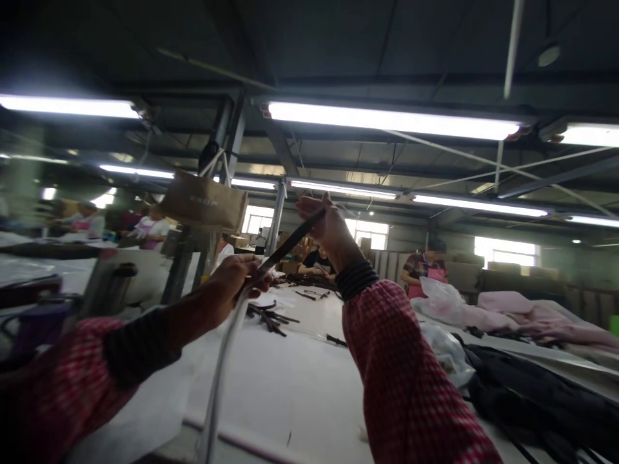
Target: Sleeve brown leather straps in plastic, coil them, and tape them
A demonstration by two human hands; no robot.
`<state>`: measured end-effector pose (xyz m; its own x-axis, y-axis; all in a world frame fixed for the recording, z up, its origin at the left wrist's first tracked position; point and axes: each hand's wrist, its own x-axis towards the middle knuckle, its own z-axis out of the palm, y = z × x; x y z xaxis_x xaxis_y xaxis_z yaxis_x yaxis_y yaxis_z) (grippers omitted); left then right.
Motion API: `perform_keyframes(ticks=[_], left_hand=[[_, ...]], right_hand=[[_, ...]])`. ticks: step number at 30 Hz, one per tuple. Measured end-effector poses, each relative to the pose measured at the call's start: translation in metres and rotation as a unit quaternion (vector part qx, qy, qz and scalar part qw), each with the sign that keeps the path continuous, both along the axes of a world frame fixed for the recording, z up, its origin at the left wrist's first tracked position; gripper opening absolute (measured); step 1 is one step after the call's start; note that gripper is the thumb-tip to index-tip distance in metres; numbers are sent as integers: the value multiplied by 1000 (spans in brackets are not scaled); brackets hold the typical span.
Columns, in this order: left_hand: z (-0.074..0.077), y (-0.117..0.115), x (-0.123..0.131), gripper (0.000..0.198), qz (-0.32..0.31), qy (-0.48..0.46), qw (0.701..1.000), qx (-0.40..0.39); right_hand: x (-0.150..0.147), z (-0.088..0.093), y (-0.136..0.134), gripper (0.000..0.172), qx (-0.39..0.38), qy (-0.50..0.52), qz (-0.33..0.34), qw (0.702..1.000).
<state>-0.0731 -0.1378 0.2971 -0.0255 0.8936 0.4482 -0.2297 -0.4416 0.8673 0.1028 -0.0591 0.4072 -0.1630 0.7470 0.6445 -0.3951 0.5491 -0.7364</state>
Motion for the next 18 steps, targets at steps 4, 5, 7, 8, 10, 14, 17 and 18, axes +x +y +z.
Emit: perform_keyframes(ticks=[4, 5, 7, 8, 10, 14, 17, 18], left_hand=[[56, 9, -5, 8, 10, -12, 998, 61], [65, 11, -8, 7, 8, -10, 998, 68], [74, 13, -12, 6, 0, -2, 997, 71], [75, 13, -14, 5, -4, 1, 998, 69], [73, 12, -13, 5, -10, 5, 998, 66], [89, 3, -5, 7, -7, -4, 996, 85], [117, -7, -1, 13, 9, -14, 993, 115], [124, -9, -2, 16, 17, -15, 992, 123]], right_hand=[[-22, 21, -12, 53, 109, -118, 74, 984], [-24, 27, -14, 54, 126, -113, 64, 984], [-25, 38, -18, 54, 149, -74, 6, 986], [-24, 43, -20, 54, 156, -52, -35, 986], [-24, 52, -25, 53, 163, -35, -103, 981], [-38, 54, -40, 53, 168, -98, -93, 977], [-55, 46, -53, 53, 165, -173, -1, 971], [-58, 43, -56, 53, 162, -191, 28, 968]])
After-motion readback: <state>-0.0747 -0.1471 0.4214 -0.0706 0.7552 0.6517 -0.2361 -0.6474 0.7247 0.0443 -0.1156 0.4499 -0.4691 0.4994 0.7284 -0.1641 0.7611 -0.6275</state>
